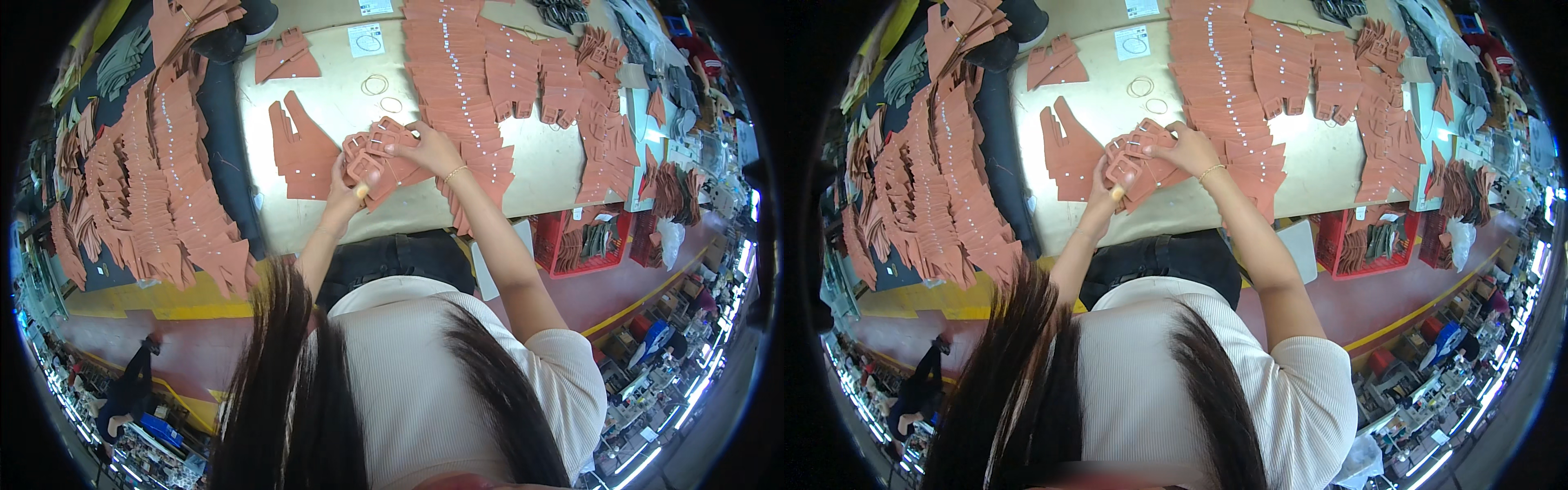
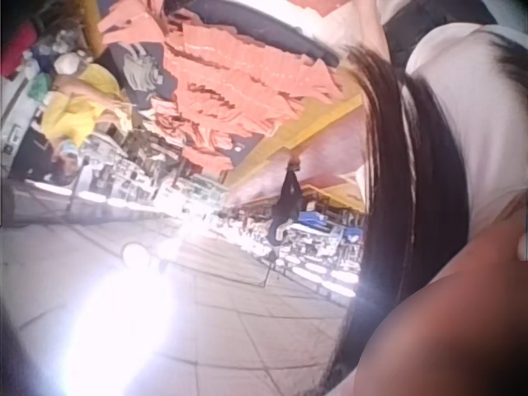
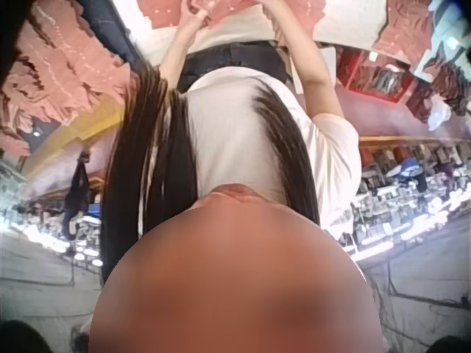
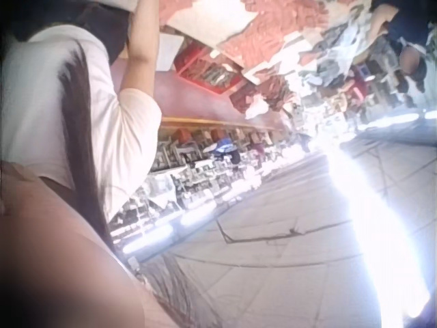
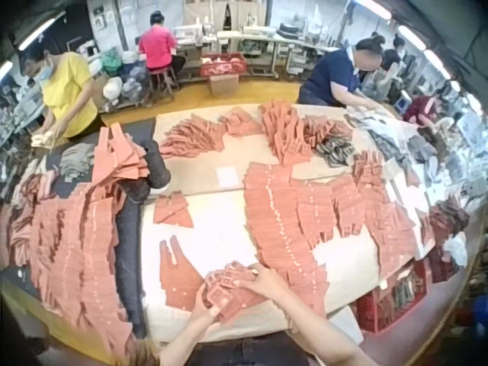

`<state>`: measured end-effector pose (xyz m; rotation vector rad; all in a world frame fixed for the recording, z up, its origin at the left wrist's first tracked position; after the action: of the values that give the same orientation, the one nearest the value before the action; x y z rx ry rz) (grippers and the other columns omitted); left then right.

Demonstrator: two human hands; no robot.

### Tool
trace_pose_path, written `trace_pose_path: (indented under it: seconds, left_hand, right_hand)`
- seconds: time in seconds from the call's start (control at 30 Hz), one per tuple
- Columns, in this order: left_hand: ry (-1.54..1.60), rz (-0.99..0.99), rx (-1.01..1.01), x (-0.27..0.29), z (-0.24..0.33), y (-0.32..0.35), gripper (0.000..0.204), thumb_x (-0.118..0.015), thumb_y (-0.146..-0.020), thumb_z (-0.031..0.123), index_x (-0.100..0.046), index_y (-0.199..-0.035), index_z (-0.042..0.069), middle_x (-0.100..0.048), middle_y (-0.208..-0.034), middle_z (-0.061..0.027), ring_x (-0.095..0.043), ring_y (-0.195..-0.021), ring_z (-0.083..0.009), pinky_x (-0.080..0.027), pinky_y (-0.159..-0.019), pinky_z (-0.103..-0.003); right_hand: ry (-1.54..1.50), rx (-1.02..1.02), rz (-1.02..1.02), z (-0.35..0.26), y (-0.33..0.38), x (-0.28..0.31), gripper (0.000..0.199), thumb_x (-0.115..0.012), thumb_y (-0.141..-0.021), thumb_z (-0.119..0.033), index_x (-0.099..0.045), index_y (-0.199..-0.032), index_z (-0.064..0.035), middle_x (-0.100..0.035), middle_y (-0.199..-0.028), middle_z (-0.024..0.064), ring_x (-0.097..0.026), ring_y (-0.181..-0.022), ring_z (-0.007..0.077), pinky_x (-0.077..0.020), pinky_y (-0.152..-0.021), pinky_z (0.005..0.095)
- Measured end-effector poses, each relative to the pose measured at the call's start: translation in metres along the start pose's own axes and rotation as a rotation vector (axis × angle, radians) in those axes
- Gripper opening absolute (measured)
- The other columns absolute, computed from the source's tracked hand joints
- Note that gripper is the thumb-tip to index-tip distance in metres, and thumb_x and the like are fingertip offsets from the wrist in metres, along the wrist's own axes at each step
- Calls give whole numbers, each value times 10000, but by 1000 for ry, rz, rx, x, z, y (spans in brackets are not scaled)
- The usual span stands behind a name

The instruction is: The person gathers pink fabric pieces from a table, aligns them, and secures them with rubber bands. They retrieve additional pieces from a red basket, then continue bundling and stacking the finished bundles on the table.

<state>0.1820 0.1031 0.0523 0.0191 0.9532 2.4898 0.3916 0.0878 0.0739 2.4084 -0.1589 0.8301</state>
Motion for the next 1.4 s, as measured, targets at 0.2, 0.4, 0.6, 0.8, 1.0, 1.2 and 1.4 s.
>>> trace_pose_path:
  seconds: [0.2,0.4,0.6,0.8,1.0,1.2,1.4]
  left_hand:
    - [333,-165,276,-12,-6,-5,725,-700,-822,440,-332,-1386,173,-557,-1178,-58,-630,-895,-185,-556,-651,-317]
    - [302,-176,247,-20,-5,-10,643,-700,-828,405,-379,-1349,208,-569,-1152,-36,-636,-875,-171,-559,-624,-329]
    - [449,-159,134,-32,0,-10,616,-718,-824,300,-400,-1321,123,-575,-1151,-55,-633,-955,-185,-576,-715,-346]
    - [376,-118,228,-30,5,-12,613,-702,-832,370,-391,-1331,200,-559,-1188,-43,-627,-976,-173,-555,-645,-298]
    - [361,-85,247,-19,14,-16,570,-689,-832,425,-419,-1283,204,-634,-1013,-39,-656,-694,-165,-475,-444,-205]
    - [394,-76,234,-19,20,-25,486,-651,-862,407,-443,-1241,185,-662,-895,-63,-621,-561,-149,-395,-340,-194]
    - [521,-43,320,-8,33,-10,463,-630,-884,389,-429,-1245,180,-654,-904,-82,-570,-518,-133,-338,-334,-174]
  right_hand:
    - [12,-18,40,-12,4,9,752,-735,-689,-561,-589,-1182,-12,-639,-1072,220,-623,-1026,341,-493,-855,398]
    - [165,303,468,-24,55,15,285,-749,-737,-209,-625,-904,-14,-543,-897,153,-558,-888,336,-462,-788,433]
    - [36,195,418,-13,67,-28,200,-733,-751,-137,-615,-852,-12,-531,-856,129,-548,-816,306,-457,-737,408]
    - [-118,232,294,-20,67,-27,110,-665,-821,-127,-593,-840,-47,-526,-871,104,-524,-843,257,-427,-737,348]
    - [-744,151,13,-7,67,-24,136,-567,-922,-150,-508,-879,-35,-522,-880,60,-492,-841,170,-406,-777,286]
    - [-713,232,169,-20,65,-16,224,-551,-959,-249,-492,-886,-46,-496,-815,12,-430,-766,107,-396,-708,268]
    - [-178,251,252,-28,80,32,233,-669,-843,-221,-572,-752,-30,-561,-699,88,-505,-636,229,-416,-646,354]
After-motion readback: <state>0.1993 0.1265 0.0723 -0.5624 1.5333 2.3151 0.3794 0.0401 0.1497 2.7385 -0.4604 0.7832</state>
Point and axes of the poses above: each hand's wrist, its own y-axis away from the middle knuckle, its own x-axis out of the back of the hand, z = x × y, the point moved 4 cm from there along -y, towards the middle knuckle
